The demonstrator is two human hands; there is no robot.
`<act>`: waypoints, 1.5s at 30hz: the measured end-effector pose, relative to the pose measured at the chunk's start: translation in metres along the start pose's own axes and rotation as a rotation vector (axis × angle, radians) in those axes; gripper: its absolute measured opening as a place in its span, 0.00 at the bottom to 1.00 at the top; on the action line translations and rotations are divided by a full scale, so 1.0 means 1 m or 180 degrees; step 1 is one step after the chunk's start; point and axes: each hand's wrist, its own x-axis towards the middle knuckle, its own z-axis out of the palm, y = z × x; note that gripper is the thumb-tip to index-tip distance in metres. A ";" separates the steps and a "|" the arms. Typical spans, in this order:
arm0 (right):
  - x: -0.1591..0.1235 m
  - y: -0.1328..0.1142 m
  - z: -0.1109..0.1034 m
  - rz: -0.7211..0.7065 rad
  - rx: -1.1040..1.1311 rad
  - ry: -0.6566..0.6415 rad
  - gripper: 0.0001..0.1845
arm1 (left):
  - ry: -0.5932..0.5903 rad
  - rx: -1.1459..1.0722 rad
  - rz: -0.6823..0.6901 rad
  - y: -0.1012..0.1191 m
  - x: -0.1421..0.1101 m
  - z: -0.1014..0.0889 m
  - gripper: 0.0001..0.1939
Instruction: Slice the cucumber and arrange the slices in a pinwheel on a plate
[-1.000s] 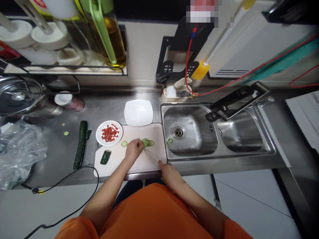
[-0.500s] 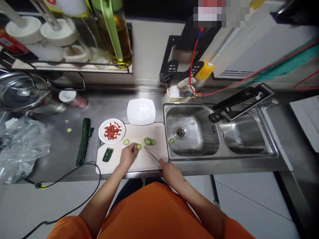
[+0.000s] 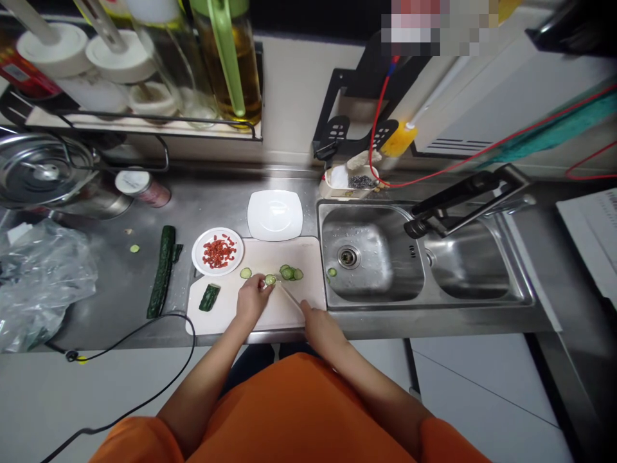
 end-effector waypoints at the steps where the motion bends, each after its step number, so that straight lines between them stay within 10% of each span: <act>1: 0.001 -0.003 0.000 -0.0033 -0.0018 -0.0003 0.22 | 0.0005 -0.0019 0.0058 -0.001 0.000 -0.001 0.13; 45: 0.003 -0.020 0.003 0.0104 0.0290 -0.0274 0.27 | -0.0093 0.0075 0.0212 -0.002 0.006 -0.005 0.11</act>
